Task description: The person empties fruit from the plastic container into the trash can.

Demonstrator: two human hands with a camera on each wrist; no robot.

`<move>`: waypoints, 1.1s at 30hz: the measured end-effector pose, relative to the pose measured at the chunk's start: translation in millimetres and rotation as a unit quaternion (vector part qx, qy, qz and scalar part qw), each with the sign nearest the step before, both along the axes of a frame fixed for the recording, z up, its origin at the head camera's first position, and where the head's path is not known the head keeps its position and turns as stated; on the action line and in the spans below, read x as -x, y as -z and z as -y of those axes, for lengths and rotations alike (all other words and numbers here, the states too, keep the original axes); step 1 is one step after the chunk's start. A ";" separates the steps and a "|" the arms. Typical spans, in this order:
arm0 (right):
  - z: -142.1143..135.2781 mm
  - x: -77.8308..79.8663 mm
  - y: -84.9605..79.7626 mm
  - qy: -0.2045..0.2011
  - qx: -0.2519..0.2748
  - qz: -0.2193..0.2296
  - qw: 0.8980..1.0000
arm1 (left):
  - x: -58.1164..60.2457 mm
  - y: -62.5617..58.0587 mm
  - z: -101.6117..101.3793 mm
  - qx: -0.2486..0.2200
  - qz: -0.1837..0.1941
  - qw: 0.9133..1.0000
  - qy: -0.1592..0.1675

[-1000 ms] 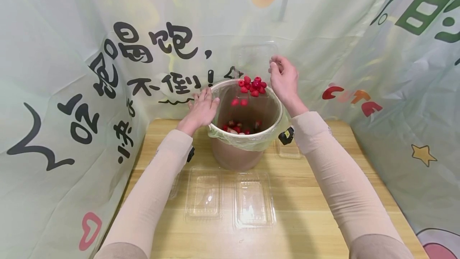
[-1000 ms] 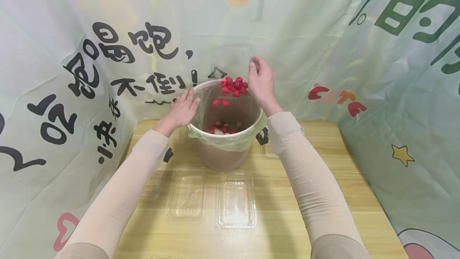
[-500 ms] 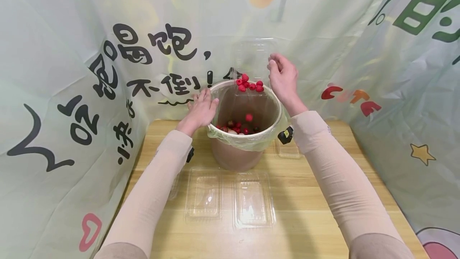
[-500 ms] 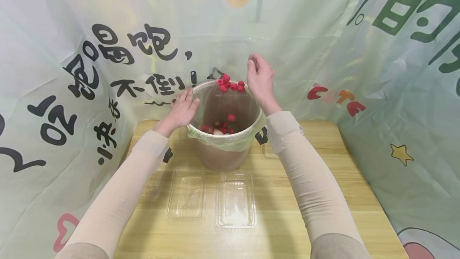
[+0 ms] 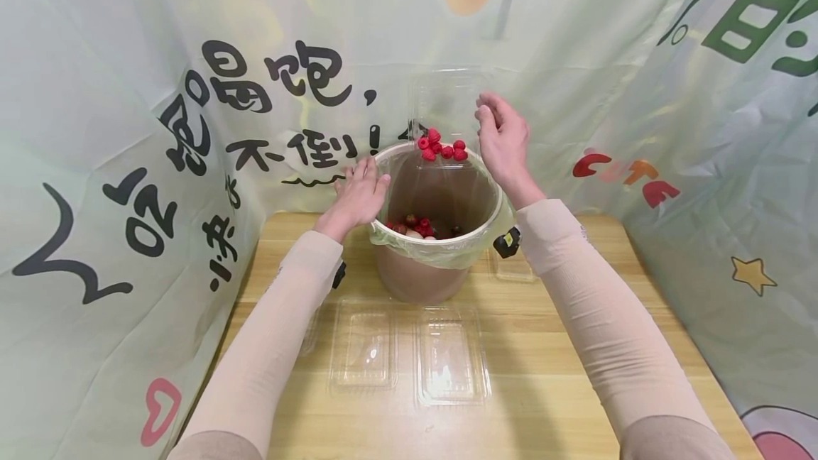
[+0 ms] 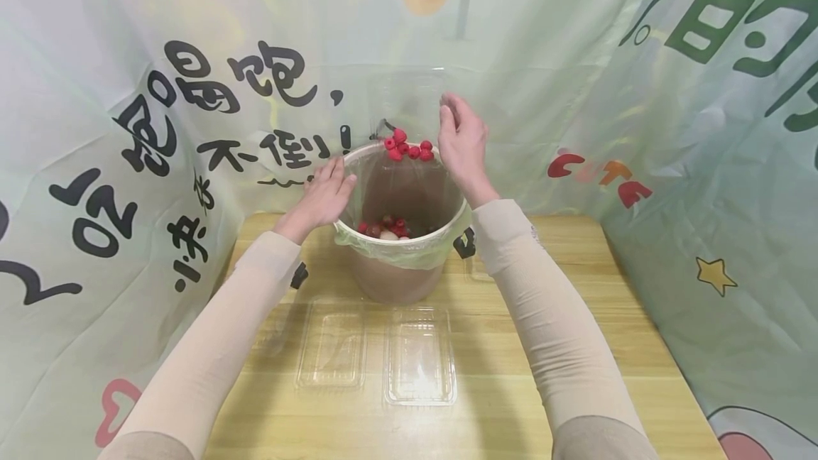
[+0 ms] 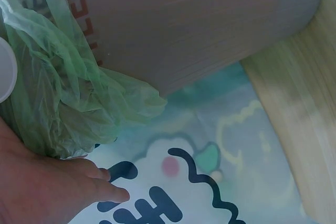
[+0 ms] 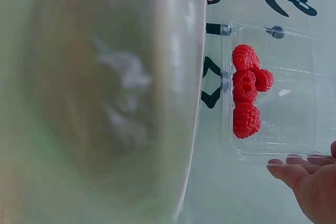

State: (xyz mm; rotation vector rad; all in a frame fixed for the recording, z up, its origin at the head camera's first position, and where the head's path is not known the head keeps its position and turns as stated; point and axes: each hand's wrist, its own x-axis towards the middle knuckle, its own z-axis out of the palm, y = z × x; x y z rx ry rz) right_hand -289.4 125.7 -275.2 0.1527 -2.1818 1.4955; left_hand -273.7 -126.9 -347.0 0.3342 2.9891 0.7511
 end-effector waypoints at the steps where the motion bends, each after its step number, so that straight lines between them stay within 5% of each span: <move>1: 0.1 0.1 0.7 -0.001 0.000 -0.002 1.000 | 0.3 0.2 0.3 -0.001 0.000 1.000 0.000; 33: -1.7 0.7 8.5 -0.006 0.003 -0.055 0.998 | 3.1 2.5 0.4 0.002 -0.001 1.000 0.002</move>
